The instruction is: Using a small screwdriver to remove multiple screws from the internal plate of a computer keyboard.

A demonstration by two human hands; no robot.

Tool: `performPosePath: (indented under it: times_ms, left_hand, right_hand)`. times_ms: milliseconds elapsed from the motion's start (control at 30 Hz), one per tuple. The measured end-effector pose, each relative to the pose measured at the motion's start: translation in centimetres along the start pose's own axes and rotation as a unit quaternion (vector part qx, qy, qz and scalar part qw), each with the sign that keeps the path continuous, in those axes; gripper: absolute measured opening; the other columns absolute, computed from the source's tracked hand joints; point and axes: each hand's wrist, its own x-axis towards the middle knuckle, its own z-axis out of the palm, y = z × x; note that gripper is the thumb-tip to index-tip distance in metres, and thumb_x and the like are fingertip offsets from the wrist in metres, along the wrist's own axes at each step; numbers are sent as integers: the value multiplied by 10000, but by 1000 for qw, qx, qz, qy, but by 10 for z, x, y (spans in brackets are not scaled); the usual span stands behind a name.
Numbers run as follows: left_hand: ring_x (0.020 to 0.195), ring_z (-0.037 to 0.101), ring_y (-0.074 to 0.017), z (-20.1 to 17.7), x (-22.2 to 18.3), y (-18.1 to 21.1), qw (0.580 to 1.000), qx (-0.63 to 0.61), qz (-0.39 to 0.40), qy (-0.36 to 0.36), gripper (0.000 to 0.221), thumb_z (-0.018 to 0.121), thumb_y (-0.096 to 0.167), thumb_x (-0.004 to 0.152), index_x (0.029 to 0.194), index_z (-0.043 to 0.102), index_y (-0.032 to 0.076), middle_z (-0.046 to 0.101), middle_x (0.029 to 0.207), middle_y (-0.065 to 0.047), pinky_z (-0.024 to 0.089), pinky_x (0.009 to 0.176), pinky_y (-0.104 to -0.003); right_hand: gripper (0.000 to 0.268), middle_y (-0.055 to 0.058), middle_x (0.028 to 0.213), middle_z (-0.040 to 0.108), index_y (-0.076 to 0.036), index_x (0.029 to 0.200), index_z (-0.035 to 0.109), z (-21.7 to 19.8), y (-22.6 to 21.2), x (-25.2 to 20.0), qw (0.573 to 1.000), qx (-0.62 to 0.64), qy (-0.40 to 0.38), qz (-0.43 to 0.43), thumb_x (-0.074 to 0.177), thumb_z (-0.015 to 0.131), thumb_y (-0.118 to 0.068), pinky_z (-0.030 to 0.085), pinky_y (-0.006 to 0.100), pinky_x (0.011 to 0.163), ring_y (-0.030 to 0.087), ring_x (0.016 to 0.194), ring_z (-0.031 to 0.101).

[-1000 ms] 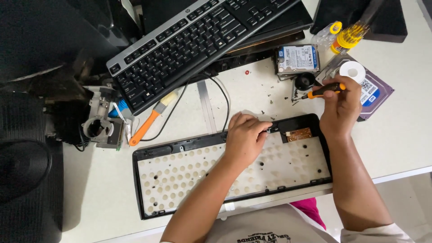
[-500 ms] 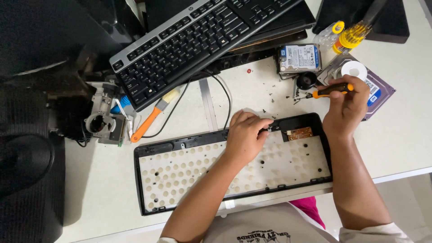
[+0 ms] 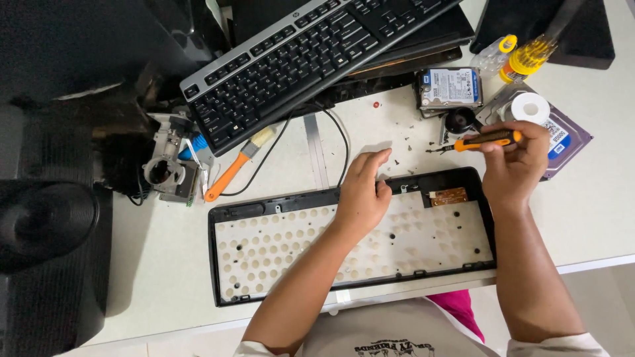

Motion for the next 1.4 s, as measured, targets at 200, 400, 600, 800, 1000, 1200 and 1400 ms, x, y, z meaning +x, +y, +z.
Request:
performPosePath:
  times_ms: [200,400,600,800,1000,1200,1400]
  left_hand:
    - [1177,601,-276,1,0,-2,999,27,36,9,549,495,-108,876,1413,510,5,597,1270,-142,534,1004,-383]
    - [1140,629,-345,13,-2,-18,996,40,57,49,588,490,-53,839,1414,553,51,618,1170,-118,538,1009,-465]
    - [1153,597,-320,6,1,-9,995,76,68,6,350,625,-10,903,1248,652,45,641,1202,-107,498,1040,-465]
    - [1081,600,-277,9,2,-10,992,98,72,8,192,766,137,870,1054,746,90,697,1055,-30,505,977,-414]
    - [1056,600,-268,9,2,-10,993,89,81,13,123,753,186,886,983,756,112,695,1012,-20,509,944,-406]
    - [1070,598,-255,7,3,-7,993,91,74,5,126,765,146,874,994,761,106,699,1010,-23,511,964,-392]
    - [1153,599,-294,6,1,-11,997,31,61,24,405,523,-47,865,1226,683,41,656,1196,-101,528,1017,-424]
  right_hand:
    - [365,197,1143,718,26,1222,486,17,-28,0,987,-46,-146,54,980,751,-44,581,275,694,298,1030,758]
    - [359,304,1051,708,134,1156,463,24,-15,2,990,71,-123,8,943,707,-22,624,474,775,402,890,745]
    - [415,270,1101,662,8,1181,387,18,-22,2,986,84,-125,65,1014,612,-298,632,430,843,413,970,745]
    - [465,286,1077,651,9,1180,363,19,-29,2,981,111,-135,83,1005,587,-358,652,444,800,404,926,743]
    - [464,291,1097,650,10,1188,363,17,-24,-1,979,128,-133,82,1003,592,-348,652,425,813,420,944,744]
    - [456,298,1103,649,-1,1197,363,15,-20,-2,978,139,-133,80,1004,600,-339,651,445,832,429,941,741]
    - [458,306,1071,639,17,1180,353,14,-27,3,982,132,-121,67,1021,586,-344,651,435,789,426,914,734]
